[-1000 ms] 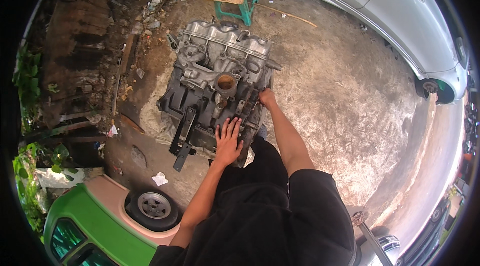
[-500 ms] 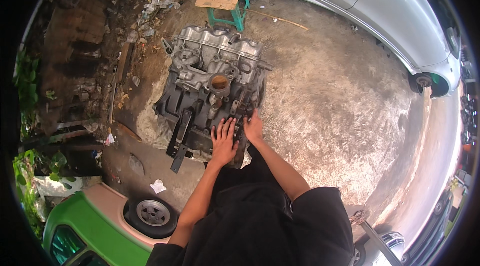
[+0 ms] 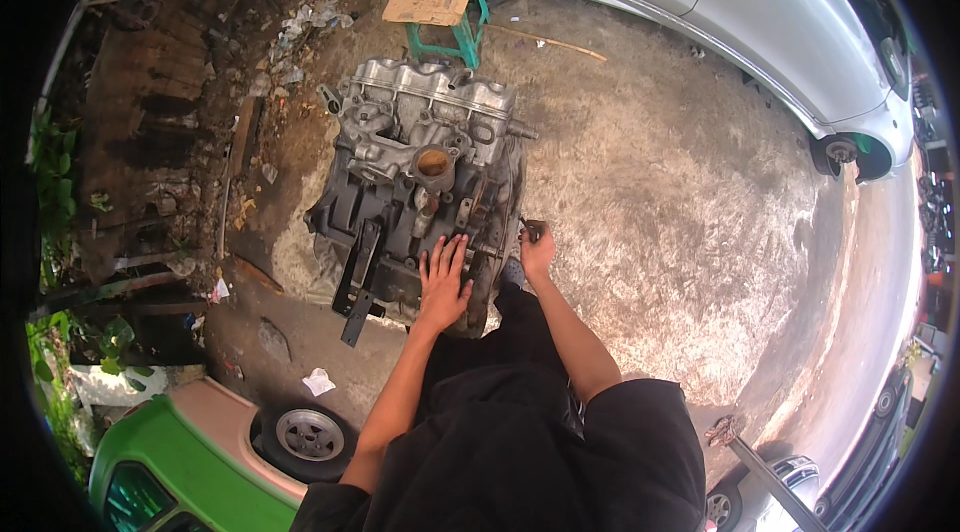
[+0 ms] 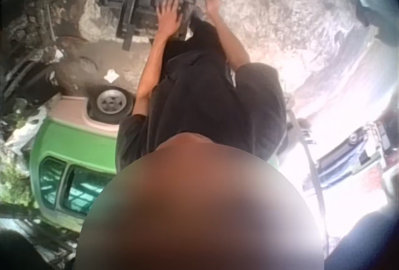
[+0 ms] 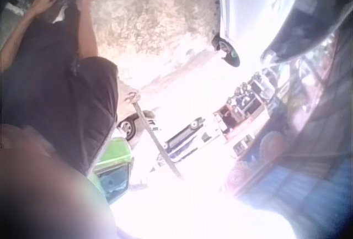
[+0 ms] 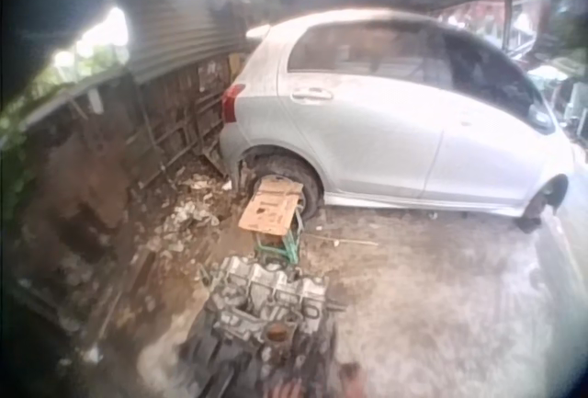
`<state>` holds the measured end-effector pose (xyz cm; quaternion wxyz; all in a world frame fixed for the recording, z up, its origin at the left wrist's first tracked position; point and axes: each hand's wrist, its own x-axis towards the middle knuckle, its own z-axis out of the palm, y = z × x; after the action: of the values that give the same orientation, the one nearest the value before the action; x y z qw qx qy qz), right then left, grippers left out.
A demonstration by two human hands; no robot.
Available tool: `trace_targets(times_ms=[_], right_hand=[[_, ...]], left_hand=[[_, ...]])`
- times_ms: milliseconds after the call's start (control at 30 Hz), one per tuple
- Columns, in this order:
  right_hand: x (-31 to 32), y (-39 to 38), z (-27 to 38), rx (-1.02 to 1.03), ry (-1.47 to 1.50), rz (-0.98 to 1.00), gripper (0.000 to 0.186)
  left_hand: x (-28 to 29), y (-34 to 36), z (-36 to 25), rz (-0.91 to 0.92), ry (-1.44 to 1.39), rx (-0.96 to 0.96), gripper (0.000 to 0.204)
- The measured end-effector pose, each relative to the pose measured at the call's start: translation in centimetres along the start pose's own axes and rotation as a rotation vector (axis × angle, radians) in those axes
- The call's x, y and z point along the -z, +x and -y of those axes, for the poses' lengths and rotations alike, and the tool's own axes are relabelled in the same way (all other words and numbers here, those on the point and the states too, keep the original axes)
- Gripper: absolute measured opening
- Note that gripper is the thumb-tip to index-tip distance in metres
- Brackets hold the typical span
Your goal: The person uses a wrench to tighten bolts on a car engine block resting on the ground. They repeatedly reposition the wrench and apply torque to fasteners on the side of the engine.
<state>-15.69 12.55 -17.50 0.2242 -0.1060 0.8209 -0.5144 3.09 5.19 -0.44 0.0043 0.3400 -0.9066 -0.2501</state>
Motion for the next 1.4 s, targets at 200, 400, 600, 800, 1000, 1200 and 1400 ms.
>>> trace_targets(times_ms=[200,400,600,800,1000,1200,1400], right_hand=[[0.8,1.8,0.2,-0.101,0.219,0.057,0.020],[0.5,3.2,2.8,-0.191,0.086,0.100,0.028],[-2.8,6.9,0.3,-0.191,-0.231,0.252,0.042],[-5.1,9.3,-1.9,-0.254,-0.306,0.404,0.044],[-7.3,11.2,-2.2,-0.356,-0.280,0.489,0.050],[-7.0,11.5,1.6,-0.420,-0.203,0.586,0.036],[-6.9,10.8,4.5,-0.517,-0.097,0.535,0.031]], left_hand=[[-0.5,-0.7,0.6,-0.067,0.048,0.015,0.087],[-1.1,-0.6,0.6,-0.100,-0.033,0.081,0.090],[-0.9,-0.2,1.0,-0.023,-0.023,0.076,0.095],[-0.5,-0.1,0.8,0.028,-0.034,0.087,0.101],[-0.6,-0.1,0.9,0.040,-0.040,0.075,0.105],[-0.4,0.0,0.9,0.063,-0.080,0.083,0.110],[-0.2,0.2,0.9,0.052,-0.086,0.072,0.112]])
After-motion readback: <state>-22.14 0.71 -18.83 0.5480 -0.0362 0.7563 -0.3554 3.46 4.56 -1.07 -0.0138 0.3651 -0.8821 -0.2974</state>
